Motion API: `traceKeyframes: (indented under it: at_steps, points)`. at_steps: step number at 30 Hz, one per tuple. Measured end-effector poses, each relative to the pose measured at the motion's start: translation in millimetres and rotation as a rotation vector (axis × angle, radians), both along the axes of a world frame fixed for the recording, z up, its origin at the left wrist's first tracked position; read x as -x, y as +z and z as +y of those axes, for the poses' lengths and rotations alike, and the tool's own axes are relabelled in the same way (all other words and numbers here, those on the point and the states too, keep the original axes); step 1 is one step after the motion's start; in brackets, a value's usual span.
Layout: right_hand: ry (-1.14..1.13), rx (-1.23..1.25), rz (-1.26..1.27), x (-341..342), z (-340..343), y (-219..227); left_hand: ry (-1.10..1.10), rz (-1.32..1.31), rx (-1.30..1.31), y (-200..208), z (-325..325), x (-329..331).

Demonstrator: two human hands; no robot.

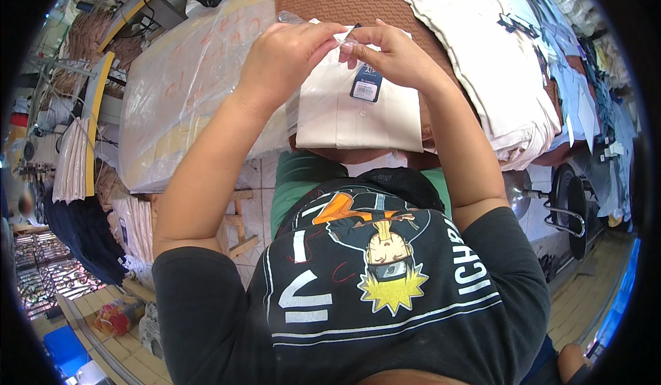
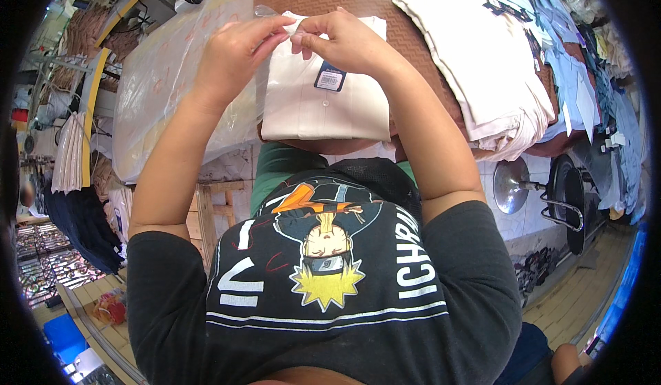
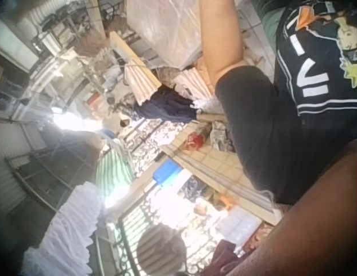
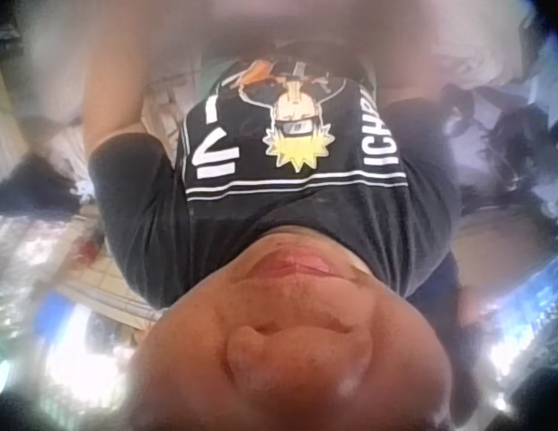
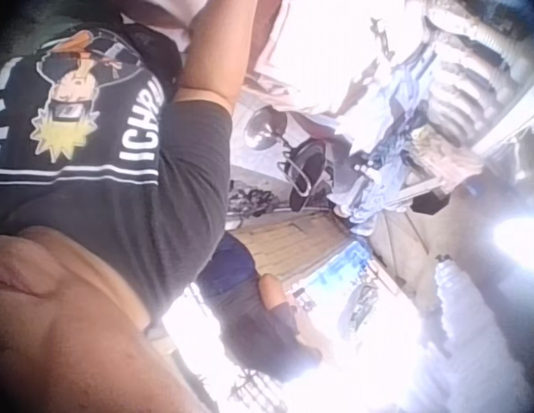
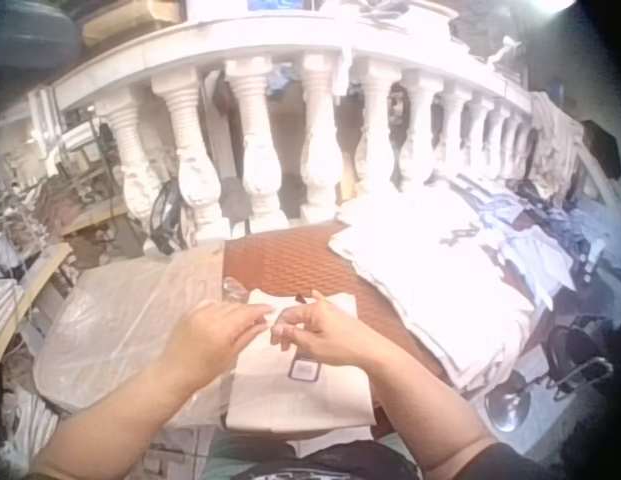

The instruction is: The person folds a tan shirt by laying it flat on a table, placing a cardboard guide on it, folding the sleeves and sides over the guide, and then placing the folded shirt into a plastic bag.

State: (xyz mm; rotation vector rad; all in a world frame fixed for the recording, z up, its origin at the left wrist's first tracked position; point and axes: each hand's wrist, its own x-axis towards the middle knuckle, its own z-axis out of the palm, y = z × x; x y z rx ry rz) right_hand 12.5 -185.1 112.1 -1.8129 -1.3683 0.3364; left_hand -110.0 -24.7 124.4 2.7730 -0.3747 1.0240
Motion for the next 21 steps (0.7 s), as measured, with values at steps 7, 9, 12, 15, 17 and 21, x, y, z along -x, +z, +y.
traceKeyframes:
  at_steps: [7, 9, 12, 15, 17, 21]
  points:
    - [-0.055, -0.128, -0.122, -2, 3, -11, 0.062, 0.325, 0.943, -1, -9, -1]
    - [-0.040, -0.184, -0.105, -5, 5, -14, 0.010, 0.362, 1.090, -8, -2, -4]
    - [-0.052, -0.204, -0.129, -9, 7, -18, 0.030, 0.425, 1.285, -10, 2, -3]
    - [-0.047, -0.189, -0.095, -9, 3, -15, 0.037, 0.540, 1.334, 3, 21, 11]
    - [-0.056, -0.186, -0.085, -9, -1, -13, -0.146, 0.692, 1.476, 29, 54, 30]
    - [-0.078, -0.184, -0.061, -12, -3, -16, -0.380, 0.538, 1.608, 60, 96, 75]
